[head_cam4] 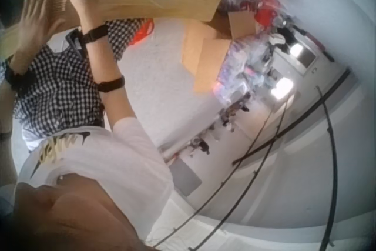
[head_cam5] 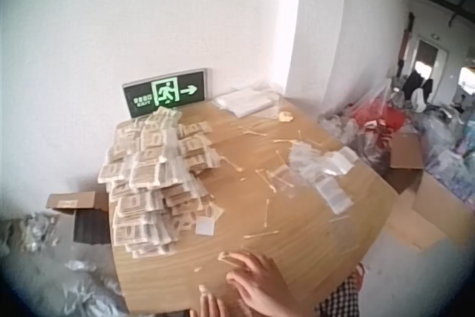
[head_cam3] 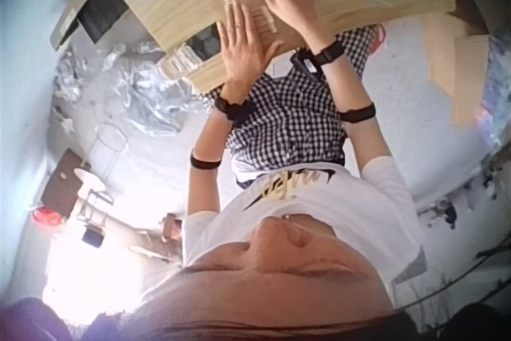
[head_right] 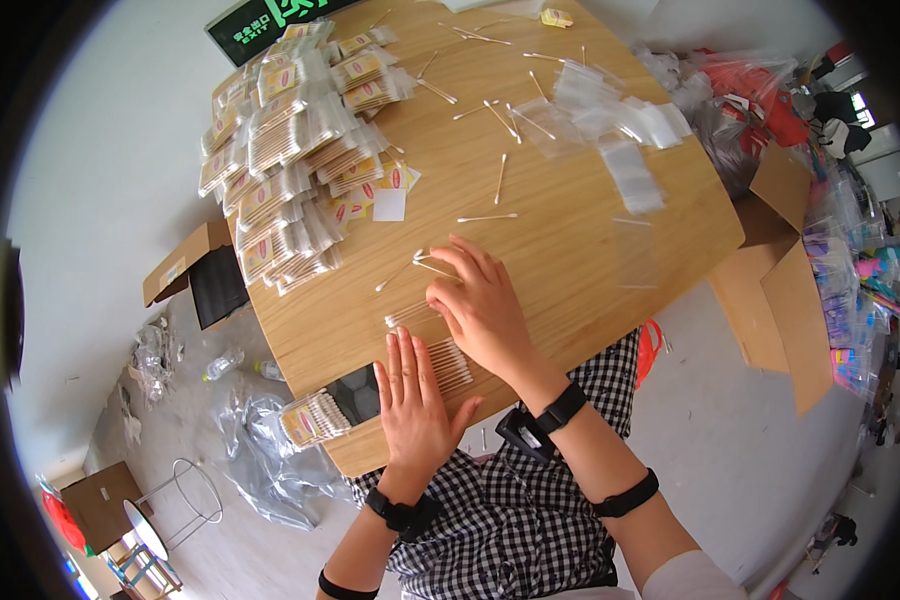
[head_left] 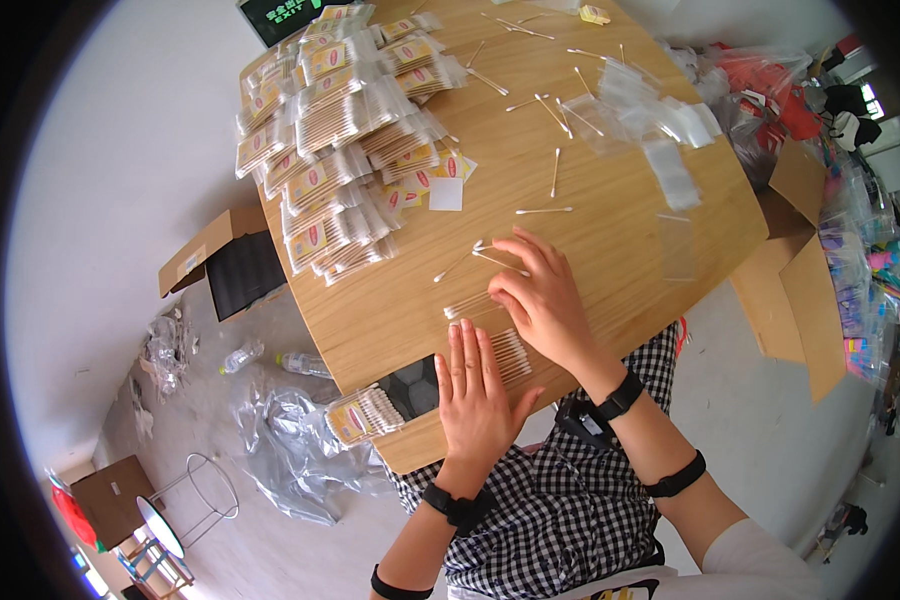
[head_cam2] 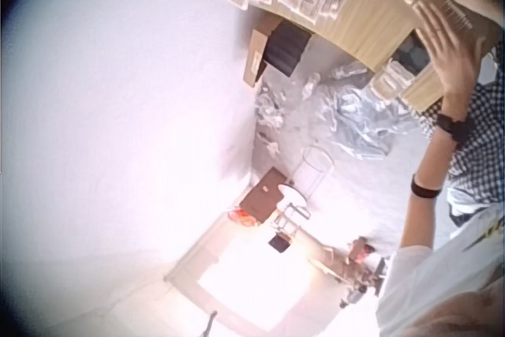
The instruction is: Organizing and placing cotton swabs into small plastic bags.
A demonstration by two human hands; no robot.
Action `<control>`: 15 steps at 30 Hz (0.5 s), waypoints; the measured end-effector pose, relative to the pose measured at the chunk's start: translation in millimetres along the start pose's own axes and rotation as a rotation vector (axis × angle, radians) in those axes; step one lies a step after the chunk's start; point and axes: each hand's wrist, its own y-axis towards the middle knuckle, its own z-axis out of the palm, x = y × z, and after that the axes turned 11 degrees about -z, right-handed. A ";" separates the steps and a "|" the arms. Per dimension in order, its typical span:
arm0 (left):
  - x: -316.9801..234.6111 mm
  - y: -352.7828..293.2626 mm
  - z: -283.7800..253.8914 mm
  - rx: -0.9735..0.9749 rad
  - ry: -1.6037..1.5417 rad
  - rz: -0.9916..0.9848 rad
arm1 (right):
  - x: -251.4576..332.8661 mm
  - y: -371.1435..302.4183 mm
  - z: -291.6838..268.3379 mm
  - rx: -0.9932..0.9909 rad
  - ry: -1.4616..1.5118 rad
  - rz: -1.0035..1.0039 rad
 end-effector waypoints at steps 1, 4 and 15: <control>0.6 -3.4 -2.2 0.024 -0.006 0.010 | -4.2 2.3 0.1 -0.015 -0.024 -0.007; -4.0 -5.8 -6.2 0.062 0.014 0.027 | -8.1 -0.5 -1.6 -0.061 -0.011 0.023; -12.8 -2.0 -20.6 0.136 0.155 0.014 | 24.5 -36.4 -20.3 -0.165 0.162 0.163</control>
